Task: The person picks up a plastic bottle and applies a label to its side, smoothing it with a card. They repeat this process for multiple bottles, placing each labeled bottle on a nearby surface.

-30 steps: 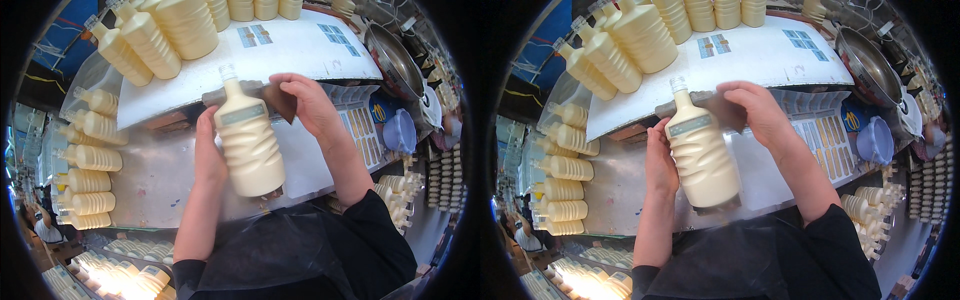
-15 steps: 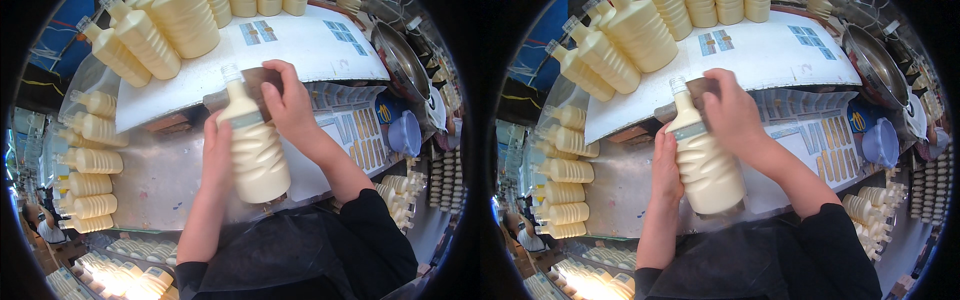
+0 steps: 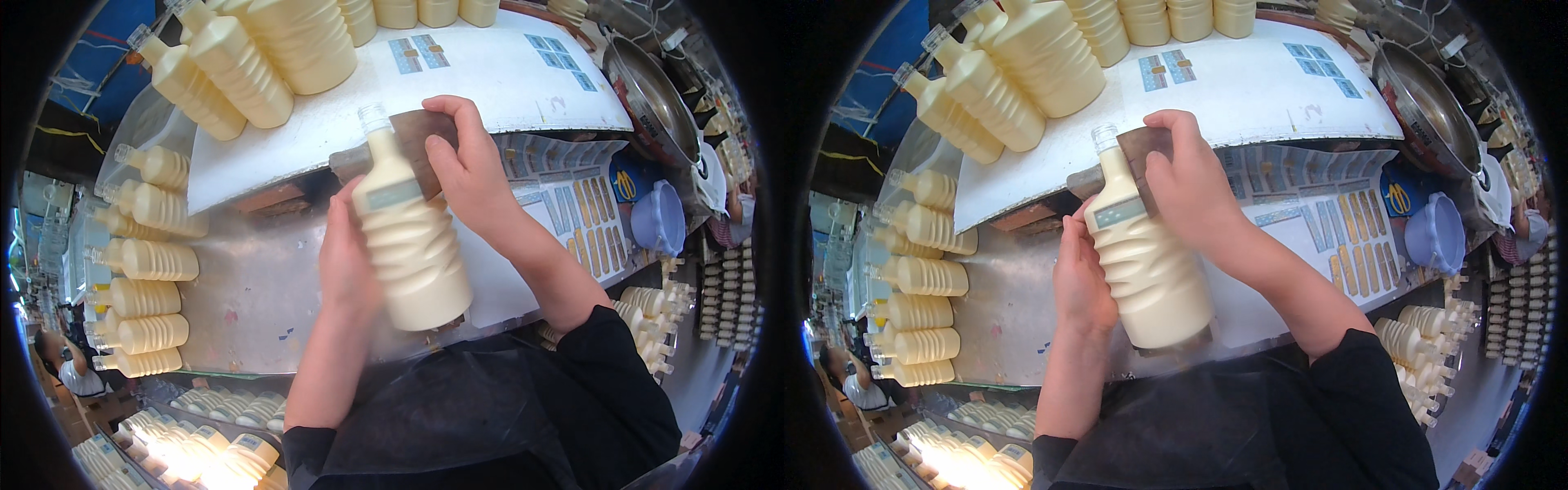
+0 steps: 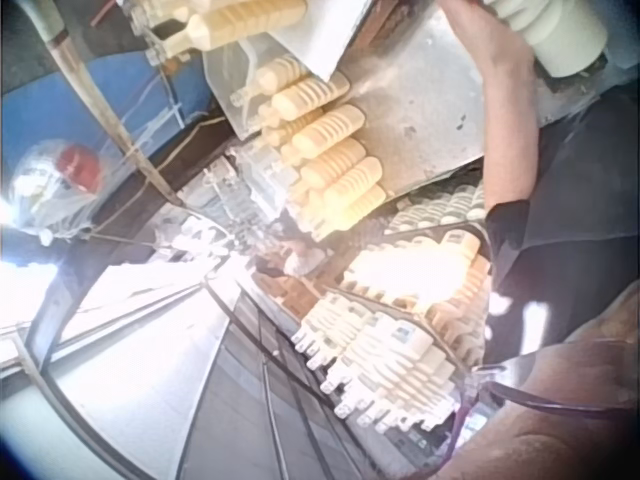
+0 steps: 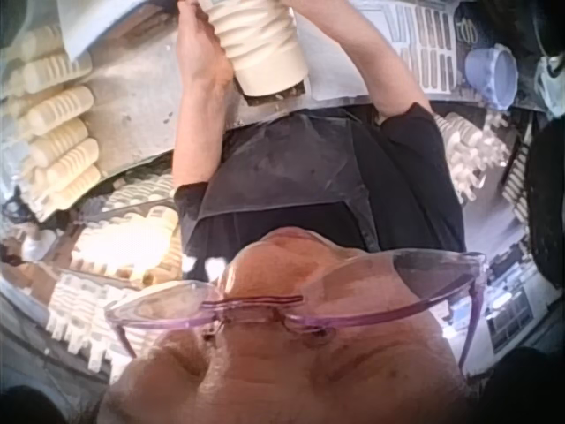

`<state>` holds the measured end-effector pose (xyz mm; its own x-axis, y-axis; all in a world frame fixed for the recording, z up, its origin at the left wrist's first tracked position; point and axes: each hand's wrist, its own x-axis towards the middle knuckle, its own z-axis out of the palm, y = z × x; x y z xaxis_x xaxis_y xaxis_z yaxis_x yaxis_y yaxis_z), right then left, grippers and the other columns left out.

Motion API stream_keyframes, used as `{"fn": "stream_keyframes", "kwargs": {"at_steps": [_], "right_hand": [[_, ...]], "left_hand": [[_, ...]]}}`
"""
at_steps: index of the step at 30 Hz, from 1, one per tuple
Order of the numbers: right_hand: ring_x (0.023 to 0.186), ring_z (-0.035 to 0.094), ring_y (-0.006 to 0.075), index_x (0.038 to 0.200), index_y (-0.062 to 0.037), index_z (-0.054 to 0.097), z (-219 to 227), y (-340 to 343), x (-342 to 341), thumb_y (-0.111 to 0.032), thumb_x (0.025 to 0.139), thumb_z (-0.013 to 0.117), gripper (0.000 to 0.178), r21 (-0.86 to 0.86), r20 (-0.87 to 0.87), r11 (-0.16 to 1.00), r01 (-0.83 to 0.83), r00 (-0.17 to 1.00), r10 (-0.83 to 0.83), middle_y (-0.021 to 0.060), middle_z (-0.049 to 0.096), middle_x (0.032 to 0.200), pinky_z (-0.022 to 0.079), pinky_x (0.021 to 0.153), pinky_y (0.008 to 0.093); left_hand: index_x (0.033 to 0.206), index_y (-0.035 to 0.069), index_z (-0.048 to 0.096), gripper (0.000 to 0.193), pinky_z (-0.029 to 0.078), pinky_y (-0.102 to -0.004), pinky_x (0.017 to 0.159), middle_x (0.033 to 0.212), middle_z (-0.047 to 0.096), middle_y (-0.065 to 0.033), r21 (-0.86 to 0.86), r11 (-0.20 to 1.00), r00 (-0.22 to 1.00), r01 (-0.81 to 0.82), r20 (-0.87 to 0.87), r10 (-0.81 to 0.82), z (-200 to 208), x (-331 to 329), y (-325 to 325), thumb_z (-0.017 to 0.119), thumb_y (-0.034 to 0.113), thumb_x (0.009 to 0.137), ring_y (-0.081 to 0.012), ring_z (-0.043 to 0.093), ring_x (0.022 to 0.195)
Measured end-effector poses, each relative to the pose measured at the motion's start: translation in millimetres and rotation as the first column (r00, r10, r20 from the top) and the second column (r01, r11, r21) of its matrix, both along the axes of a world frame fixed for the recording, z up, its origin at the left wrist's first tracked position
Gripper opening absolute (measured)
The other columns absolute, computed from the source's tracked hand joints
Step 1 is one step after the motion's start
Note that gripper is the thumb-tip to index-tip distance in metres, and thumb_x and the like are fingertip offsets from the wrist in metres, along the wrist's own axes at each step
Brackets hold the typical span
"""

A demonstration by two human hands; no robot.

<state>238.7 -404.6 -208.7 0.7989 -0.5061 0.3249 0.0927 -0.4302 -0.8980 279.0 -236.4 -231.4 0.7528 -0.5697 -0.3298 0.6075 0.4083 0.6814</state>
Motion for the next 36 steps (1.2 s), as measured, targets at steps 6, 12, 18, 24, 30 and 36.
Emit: {"fn": "stream_keyframes", "kwargs": {"at_steps": [6, 12, 18, 24, 30, 36], "right_hand": [[0.109, 0.062, 0.0442, 0.133, 0.0002, 0.045, 22.1, 36.8, 13.2, -0.005, 0.096, 0.052, 0.039, -0.27, -0.073, 0.963, -0.014, 0.997, -0.006, 0.0246, 0.057, 0.126, 0.049, 0.094, 0.0494], [0.102, 0.063, 0.0436, 0.134, -0.0029, 0.045, 26.9, 52.7, 18.0, -0.008, 0.096, 0.052, 0.039, -0.527, -0.181, 0.849, -0.026, 0.98, -0.082, 0.0222, 0.055, 0.126, 0.052, 0.088, 0.0509], [0.103, 0.063, 0.0438, 0.134, -0.0033, 0.047, 28.0, 40.6, 16.4, -0.009, 0.097, 0.052, 0.038, -0.511, -0.088, 0.858, 0.044, 0.991, -0.103, 0.0213, 0.057, 0.124, 0.052, 0.09, 0.0511], [0.104, 0.064, 0.0437, 0.132, -0.0035, 0.049, 27.6, 51.3, 16.2, -0.008, 0.097, 0.051, 0.036, -0.537, -0.167, 0.843, -0.022, 0.983, -0.08, 0.0208, 0.059, 0.125, 0.052, 0.09, 0.0513], [0.116, 0.063, 0.0385, 0.136, -0.0027, 0.051, 19.3, 21.9, 5.1, -0.009, 0.1, 0.054, 0.037, -0.481, -0.17, 0.874, 0.066, 0.971, -0.167, 0.0205, 0.062, 0.128, 0.05, 0.099, 0.0443], [0.117, 0.061, 0.0393, 0.135, -0.0054, 0.05, -7.5, -3.3, -3.5, -0.01, 0.098, 0.054, 0.038, -0.356, -0.044, 0.932, 0.075, 0.994, -0.097, 0.0198, 0.058, 0.129, 0.049, 0.099, 0.0471]], "left_hand": [[0.143, 0.009, 0.049, 0.045, 0.052, -0.0426, 0.101, 0.132, 0.061, -0.0089, -0.005, 0.999, 0.993, -0.05, -0.104, 0.049, 17.1, -8.0, -2.7, 0.039, 0.041, 0.112, -0.0234, 0.062, 0.119], [0.141, 0.01, 0.053, 0.048, 0.04, -0.0394, 0.112, 0.135, 0.058, -0.0042, 0.053, 0.998, 0.996, -0.029, -0.086, 0.033, 23.5, -10.1, 1.4, 0.034, 0.045, 0.114, -0.0201, 0.052, 0.128], [0.144, 0.009, 0.051, 0.05, 0.04, -0.0395, 0.112, 0.137, 0.056, -0.0053, -0.015, 0.999, 0.989, -0.046, -0.145, 0.044, 19.7, -10.4, -2.1, 0.034, 0.046, 0.114, -0.0204, 0.052, 0.129], [0.144, 0.01, 0.051, 0.054, 0.04, -0.0385, 0.111, 0.135, 0.057, -0.0046, 0.001, 0.999, 0.997, -0.035, -0.075, 0.035, 19.9, -10.3, 1.2, 0.036, 0.051, 0.112, -0.0206, 0.051, 0.128], [0.143, 0.006, 0.046, 0.052, 0.048, -0.0338, 0.101, 0.13, 0.058, -0.0077, 0.335, 0.94, 0.95, -0.069, 0.308, -0.04, -14.0, 1.0, -6.7, 0.045, 0.048, 0.111, -0.0157, 0.056, 0.117], [0.144, 0.004, 0.046, 0.046, 0.044, -0.0351, 0.105, 0.13, 0.059, -0.0147, 0.348, 0.937, 0.925, -0.021, 0.362, -0.114, -24.2, 2.1, -1.6, 0.048, 0.036, 0.11, -0.0207, 0.056, 0.119]]}}
